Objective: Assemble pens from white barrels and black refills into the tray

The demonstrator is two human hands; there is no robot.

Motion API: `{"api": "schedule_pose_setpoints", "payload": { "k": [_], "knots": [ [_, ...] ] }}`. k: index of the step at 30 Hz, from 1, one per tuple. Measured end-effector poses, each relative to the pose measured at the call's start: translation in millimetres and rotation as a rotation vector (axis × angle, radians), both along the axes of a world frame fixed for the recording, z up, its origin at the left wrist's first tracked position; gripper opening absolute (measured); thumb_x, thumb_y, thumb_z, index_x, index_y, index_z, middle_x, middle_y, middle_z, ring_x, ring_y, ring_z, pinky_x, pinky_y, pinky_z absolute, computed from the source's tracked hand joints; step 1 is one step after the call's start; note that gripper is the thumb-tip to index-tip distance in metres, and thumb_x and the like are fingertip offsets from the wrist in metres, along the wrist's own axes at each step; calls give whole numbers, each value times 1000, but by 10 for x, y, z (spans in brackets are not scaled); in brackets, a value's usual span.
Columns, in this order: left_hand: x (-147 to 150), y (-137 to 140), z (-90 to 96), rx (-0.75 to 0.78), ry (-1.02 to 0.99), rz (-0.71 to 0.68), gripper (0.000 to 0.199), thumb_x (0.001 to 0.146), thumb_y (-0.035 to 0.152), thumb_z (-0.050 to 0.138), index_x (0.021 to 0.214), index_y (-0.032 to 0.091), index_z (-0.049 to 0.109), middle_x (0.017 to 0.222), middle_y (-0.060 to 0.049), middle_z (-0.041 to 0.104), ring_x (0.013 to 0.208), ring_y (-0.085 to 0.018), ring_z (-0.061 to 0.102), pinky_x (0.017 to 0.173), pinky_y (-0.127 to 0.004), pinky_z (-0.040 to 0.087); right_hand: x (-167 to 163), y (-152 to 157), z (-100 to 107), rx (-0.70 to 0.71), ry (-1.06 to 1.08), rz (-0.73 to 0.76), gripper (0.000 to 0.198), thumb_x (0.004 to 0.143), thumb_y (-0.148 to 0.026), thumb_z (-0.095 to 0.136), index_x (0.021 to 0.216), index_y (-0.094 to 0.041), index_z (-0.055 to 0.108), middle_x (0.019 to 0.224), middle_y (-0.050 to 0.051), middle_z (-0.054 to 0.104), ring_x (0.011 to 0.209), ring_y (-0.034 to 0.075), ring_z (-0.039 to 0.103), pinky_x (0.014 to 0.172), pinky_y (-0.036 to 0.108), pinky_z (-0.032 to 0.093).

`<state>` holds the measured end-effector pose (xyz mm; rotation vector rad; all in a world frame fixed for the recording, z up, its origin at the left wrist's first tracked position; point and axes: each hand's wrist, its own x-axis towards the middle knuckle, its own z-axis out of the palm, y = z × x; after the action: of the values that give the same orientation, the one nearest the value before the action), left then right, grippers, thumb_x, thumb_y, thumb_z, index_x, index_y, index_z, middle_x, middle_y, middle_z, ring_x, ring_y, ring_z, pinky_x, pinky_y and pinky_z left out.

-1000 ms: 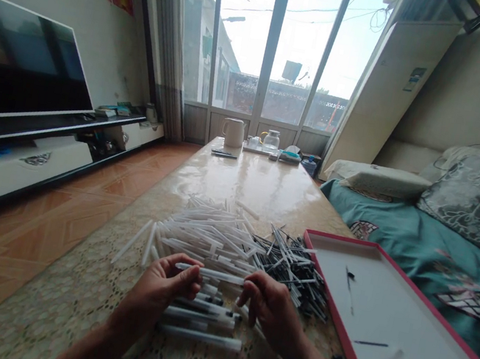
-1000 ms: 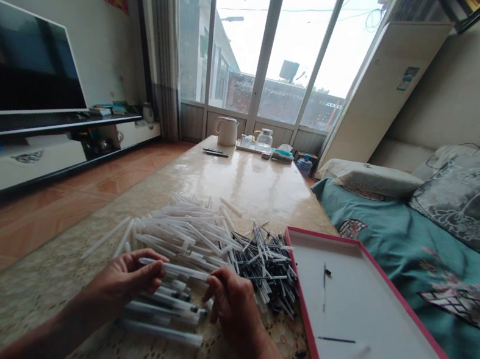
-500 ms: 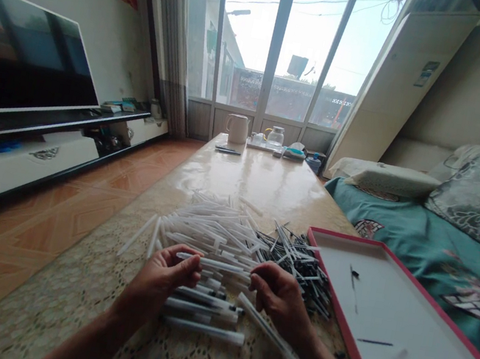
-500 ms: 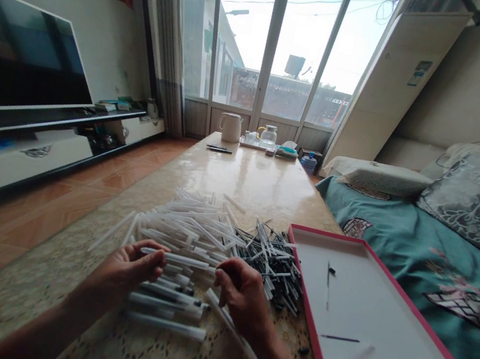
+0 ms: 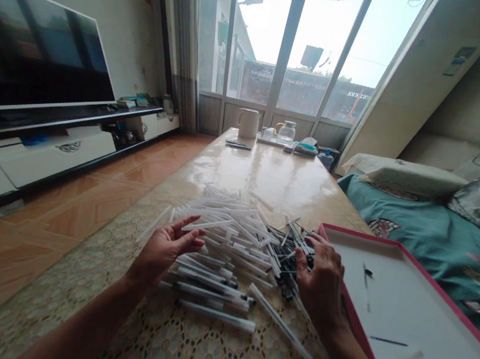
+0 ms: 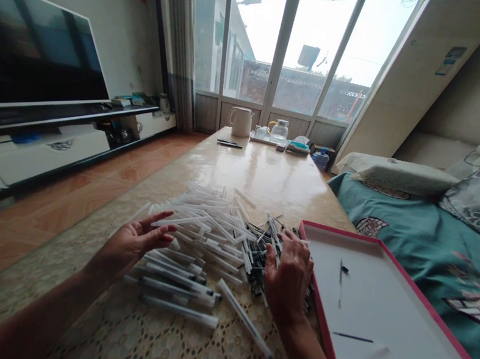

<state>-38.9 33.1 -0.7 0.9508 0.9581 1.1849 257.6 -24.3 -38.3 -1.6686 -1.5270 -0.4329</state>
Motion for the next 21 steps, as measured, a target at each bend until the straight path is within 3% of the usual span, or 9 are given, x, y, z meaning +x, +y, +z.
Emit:
{"api": "schedule_pose_setpoints", "payload": {
  "k": [4, 10, 14, 17, 21],
  "knots": [
    [22, 0, -37, 75, 123, 57, 87, 70, 10, 76, 144, 14, 30, 83, -6, 75, 60, -16, 71, 58, -26, 60, -181, -51, 21, -48, 67, 285, 18, 91, -25, 50, 105, -19, 59, 105, 11, 62, 100, 26, 57, 88, 40, 46],
    [-33, 50, -122, 123, 427, 144, 89, 79, 11, 68, 149, 13, 13, 66, 0, 68, 47, -15, 64, 39, -21, 50, -457, -208, 153, -235, 8, 537, 5, 88, -20, 57, 91, -20, 61, 91, 6, 62, 87, 22, 57, 81, 38, 42],
    [-115, 78, -152, 184, 626, 174, 88, 80, 26, 68, 149, 14, 14, 59, 3, 63, 39, -13, 58, 30, -17, 39, -574, -288, 212, -346, -48, 658, 4, 85, -23, 63, 89, -22, 61, 100, 4, 63, 96, 23, 55, 88, 41, 38],
    [-150, 63, -128, 239, 682, 183, 81, 80, 35, 65, 145, 13, 21, 55, 6, 60, 38, -13, 56, 31, -17, 38, -635, -297, 187, -368, -62, 675, 9, 82, -23, 67, 88, -22, 61, 114, 5, 61, 109, 25, 51, 93, 43, 34],
    [-130, 2, -82, 354, 704, 169, 55, 79, 41, 64, 124, 14, 49, 54, 7, 57, 38, -12, 54, 36, -20, 41, -668, -260, 103, -366, -61, 697, 11, 80, -21, 69, 85, -22, 59, 116, 4, 62, 110, 25, 50, 94, 43, 35]
  ]
}}
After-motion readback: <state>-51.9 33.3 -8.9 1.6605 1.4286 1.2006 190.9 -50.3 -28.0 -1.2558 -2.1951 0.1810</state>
